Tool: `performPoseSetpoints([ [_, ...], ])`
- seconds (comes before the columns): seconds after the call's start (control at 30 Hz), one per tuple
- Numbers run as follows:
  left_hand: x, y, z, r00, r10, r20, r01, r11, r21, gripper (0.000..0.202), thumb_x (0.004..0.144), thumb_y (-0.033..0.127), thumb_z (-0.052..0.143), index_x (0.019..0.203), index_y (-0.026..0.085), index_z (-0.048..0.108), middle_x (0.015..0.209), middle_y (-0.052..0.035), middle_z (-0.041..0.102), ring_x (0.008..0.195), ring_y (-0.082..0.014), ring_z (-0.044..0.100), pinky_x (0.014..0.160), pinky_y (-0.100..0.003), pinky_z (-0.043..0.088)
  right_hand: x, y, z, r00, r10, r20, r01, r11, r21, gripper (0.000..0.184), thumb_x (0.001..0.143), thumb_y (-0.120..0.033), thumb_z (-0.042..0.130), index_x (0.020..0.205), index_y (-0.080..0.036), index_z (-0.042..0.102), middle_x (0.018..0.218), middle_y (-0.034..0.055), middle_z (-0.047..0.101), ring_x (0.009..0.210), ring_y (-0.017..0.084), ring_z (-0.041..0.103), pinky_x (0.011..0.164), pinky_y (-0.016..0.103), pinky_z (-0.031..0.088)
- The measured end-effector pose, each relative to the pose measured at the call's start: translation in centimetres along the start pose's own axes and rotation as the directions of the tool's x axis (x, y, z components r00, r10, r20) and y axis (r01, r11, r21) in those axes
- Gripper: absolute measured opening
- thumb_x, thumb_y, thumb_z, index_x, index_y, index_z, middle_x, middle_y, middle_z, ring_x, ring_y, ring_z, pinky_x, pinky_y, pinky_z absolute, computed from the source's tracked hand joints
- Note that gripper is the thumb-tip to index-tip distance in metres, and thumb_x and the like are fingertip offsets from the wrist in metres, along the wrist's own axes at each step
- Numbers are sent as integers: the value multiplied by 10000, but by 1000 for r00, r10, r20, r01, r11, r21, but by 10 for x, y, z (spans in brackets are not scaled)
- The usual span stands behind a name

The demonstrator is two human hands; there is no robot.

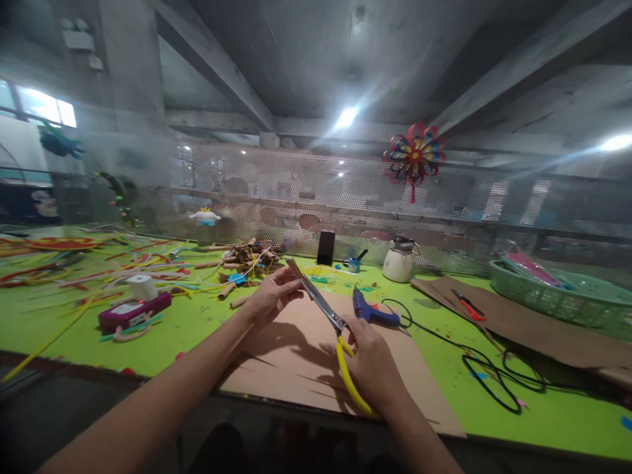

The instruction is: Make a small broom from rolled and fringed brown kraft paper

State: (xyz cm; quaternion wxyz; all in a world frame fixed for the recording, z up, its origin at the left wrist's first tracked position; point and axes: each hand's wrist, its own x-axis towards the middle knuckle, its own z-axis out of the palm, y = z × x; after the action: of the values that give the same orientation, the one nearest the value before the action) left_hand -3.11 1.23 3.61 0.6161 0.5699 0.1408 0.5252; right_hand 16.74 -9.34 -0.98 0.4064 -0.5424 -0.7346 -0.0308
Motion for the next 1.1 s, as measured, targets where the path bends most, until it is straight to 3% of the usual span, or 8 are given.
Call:
performPoseSetpoints([
  [0.37, 0, 1, -4, 998, -4, 57, 3, 1000, 12, 231, 666, 204, 721, 859, 132, 618, 830, -37, 643, 768, -125, 607, 662, -225, 454, -1, 3, 1, 999, -23, -22, 22, 999, -32, 349, 761, -393, 583, 1041, -187, 562, 796, 48, 608, 683, 182, 547, 655, 293, 441],
  [1.1, -1, 1, -4, 997, -32, 67, 31, 999, 11, 219, 678, 220, 711, 847, 122, 612, 809, -49, 641, 754, -129, 609, 653, -219, 444, -2, 6, 1, 995, -96, -34, 93, 994, -63, 335, 784, -362, 568, 1059, -172, 577, 784, 55, 624, 701, 194, 578, 690, 304, 454],
])
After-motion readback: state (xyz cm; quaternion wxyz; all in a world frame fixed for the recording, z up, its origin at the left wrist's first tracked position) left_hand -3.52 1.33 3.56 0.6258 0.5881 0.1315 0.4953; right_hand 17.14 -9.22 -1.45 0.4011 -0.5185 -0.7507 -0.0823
